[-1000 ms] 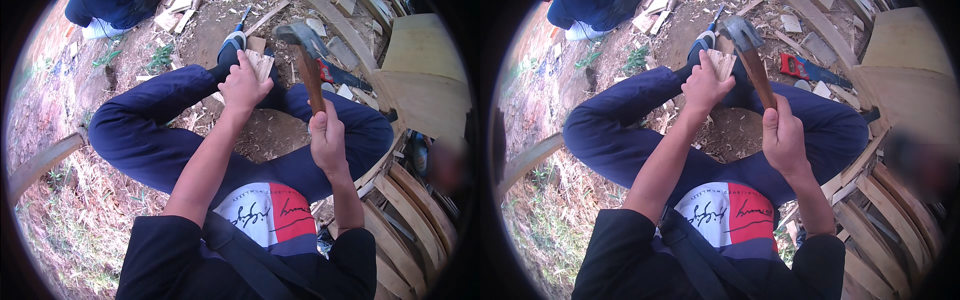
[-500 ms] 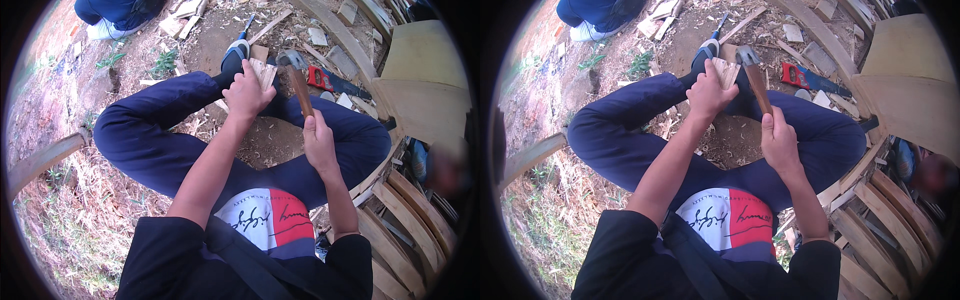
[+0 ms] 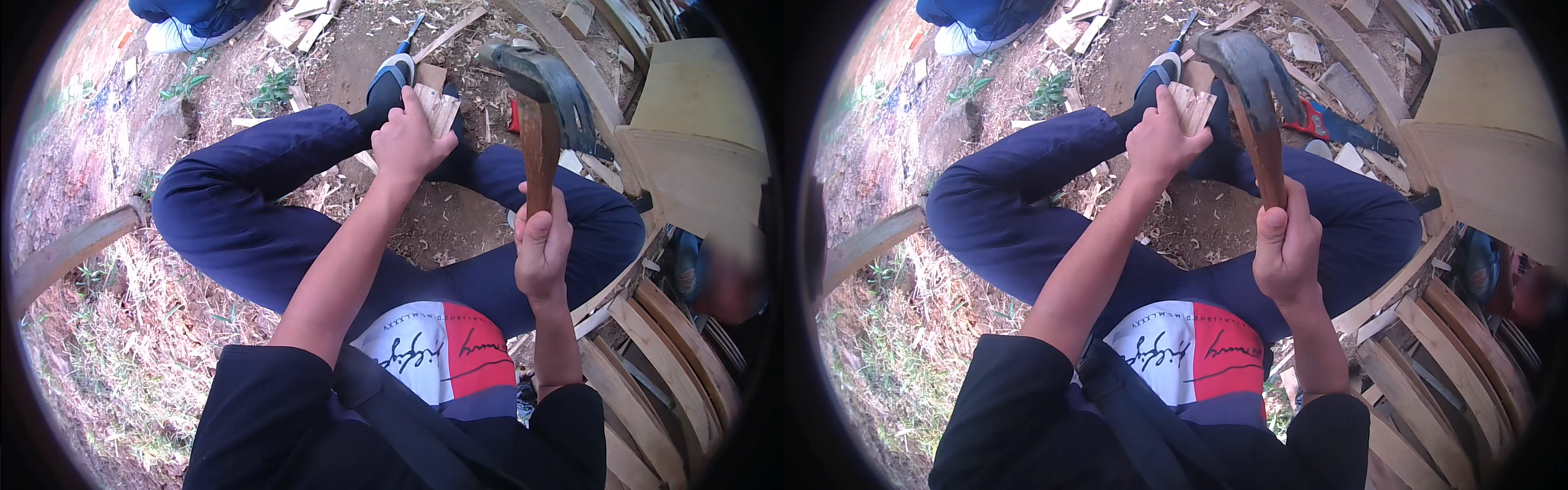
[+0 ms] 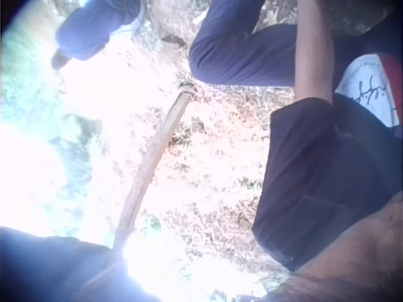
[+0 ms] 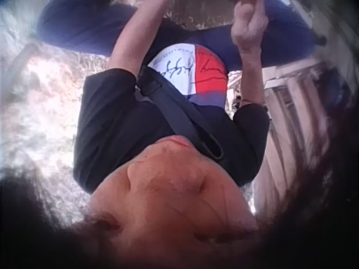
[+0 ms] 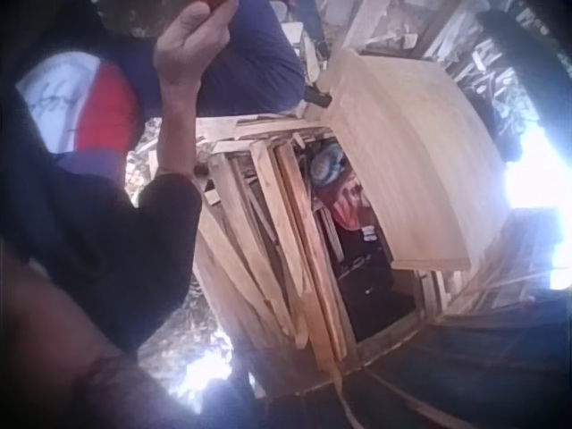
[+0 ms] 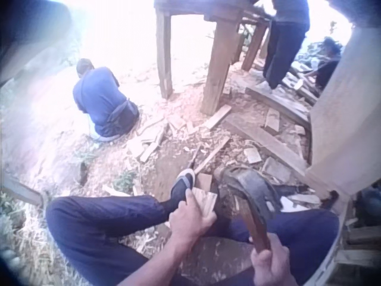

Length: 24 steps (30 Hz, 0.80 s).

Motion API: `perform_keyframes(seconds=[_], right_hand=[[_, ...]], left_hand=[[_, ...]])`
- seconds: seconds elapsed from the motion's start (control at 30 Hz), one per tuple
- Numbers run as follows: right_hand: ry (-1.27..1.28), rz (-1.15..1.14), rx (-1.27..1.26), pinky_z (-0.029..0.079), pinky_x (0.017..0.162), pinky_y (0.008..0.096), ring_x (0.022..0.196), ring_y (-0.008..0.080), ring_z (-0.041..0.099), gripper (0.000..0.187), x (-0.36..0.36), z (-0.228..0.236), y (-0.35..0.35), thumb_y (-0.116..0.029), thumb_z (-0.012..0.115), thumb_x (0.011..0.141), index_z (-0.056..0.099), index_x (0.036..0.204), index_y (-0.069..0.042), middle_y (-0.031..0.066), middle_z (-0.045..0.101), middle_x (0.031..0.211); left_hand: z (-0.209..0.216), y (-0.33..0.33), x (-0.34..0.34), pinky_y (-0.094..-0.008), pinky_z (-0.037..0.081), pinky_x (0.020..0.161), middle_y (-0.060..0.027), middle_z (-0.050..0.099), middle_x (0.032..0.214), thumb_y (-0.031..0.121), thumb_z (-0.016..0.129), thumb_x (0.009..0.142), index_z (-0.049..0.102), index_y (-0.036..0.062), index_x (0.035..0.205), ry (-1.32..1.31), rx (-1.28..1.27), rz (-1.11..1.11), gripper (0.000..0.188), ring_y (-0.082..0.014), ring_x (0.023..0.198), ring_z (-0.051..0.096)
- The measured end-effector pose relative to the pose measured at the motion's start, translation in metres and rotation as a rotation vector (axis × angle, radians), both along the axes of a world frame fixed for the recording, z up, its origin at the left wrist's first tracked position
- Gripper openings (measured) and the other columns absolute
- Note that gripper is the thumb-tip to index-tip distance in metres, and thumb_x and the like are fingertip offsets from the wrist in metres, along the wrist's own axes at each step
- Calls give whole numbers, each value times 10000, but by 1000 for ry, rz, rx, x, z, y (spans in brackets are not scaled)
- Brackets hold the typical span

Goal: The person sits on the ground and uses a hammer to drive nails into a small wooden block. They repeatedly position the nail, strike it with the hammer, and adjust the wood to continue the process.

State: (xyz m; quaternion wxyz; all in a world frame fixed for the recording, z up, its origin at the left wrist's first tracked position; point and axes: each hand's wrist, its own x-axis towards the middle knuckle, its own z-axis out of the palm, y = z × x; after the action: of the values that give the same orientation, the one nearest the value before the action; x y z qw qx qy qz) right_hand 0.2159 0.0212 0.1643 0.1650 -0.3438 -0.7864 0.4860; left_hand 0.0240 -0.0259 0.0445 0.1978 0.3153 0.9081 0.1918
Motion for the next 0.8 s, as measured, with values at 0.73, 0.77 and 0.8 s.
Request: perform_keyframes(seconds=[0.73, 0.77, 0.8], right_hand=[[0, -109, -113, 340, 495, 280, 532, 85, 437, 423, 1, 1, 1, -361, 385, 1044, 530, 1151, 23, 14, 456, 599], [-2, -110, -131, 337, 494, 275, 533, 79, 433, 417, 4, 3, 1, -353, 387, 1045, 531, 1152, 22, 11, 454, 599], [-5, -112, -150, 333, 493, 269, 533, 74, 429, 410, 7, 3, 0, -346, 388, 1045, 533, 1154, 22, 8, 451, 600]], left_hand=[[9, 0, -5, -505, 502, 776, -225, 583, 1086, 548, 729, 663, 385, -25, 1323, -100, -60, -10, 939, -385, 949, 627], [15, 0, -7, -505, 494, 804, -223, 558, 1134, 576, 740, 657, 393, -22, 1321, -97, -76, -20, 959, -379, 1007, 602], [18, 1, -10, -505, 486, 831, -221, 533, 1182, 605, 750, 650, 400, -18, 1319, -94, -91, -33, 979, -374, 1064, 577]])
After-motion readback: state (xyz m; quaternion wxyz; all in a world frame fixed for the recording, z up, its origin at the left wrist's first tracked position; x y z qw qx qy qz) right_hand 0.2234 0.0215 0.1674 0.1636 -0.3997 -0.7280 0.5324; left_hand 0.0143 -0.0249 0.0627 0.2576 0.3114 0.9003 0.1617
